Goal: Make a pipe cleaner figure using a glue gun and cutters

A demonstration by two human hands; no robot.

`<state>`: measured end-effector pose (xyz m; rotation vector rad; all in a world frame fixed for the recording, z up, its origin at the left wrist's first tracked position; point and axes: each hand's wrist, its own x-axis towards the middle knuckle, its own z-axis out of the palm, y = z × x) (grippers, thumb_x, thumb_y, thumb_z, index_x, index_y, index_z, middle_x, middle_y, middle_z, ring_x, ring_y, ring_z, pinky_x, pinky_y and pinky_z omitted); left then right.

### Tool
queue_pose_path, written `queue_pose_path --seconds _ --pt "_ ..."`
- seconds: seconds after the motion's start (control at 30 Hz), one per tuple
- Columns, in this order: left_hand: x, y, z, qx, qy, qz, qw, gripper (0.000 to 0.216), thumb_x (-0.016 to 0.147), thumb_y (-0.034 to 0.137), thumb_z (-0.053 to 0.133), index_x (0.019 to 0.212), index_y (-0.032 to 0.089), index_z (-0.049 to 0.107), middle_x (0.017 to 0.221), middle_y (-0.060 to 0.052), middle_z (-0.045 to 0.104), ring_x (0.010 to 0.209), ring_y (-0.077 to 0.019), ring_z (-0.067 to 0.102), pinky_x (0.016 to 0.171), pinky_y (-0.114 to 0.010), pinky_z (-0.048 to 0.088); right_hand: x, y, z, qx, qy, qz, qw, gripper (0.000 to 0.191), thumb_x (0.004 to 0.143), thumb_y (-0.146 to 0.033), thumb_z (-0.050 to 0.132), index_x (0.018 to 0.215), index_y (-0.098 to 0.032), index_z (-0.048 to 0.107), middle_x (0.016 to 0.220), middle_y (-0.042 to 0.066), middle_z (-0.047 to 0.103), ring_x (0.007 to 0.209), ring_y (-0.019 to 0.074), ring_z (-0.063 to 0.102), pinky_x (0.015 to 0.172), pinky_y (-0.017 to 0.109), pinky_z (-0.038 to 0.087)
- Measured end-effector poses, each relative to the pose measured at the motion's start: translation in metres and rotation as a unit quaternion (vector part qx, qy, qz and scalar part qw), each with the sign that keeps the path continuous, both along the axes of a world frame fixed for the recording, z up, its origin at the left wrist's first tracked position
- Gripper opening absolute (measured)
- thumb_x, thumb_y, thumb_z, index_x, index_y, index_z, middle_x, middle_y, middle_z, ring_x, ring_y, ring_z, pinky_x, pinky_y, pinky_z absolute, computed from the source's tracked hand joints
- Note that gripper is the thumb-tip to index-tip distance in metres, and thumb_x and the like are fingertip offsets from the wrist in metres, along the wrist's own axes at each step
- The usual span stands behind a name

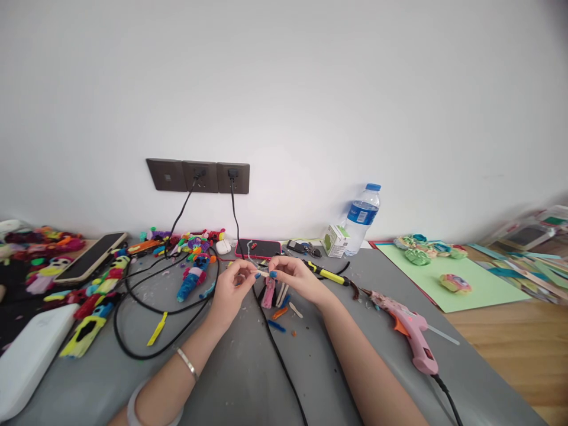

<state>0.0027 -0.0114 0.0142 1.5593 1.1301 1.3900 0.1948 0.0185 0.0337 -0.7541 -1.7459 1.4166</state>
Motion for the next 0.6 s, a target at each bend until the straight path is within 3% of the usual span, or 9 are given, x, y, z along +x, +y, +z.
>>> queue_pose_path --seconds 0.6 --pt "0.0004 0.0003 0.0013 0.001 0.001 -0.001 1.000 0.014 0.081 0.031 0.063 0.081 0.018 0.062 0.080 -0.003 0.063 0.070 -0.0150 0.057 0.061 -0.024 0.044 0.0000 0.0003 0.0006 -0.003 0.003 0.002 1.000 0.029 0.086 -0.044 0.064 0.084 -0.016 0.060 0.078 0.001 0.057 0.070 0.0134 0.051 0.067 0.026 0.039"
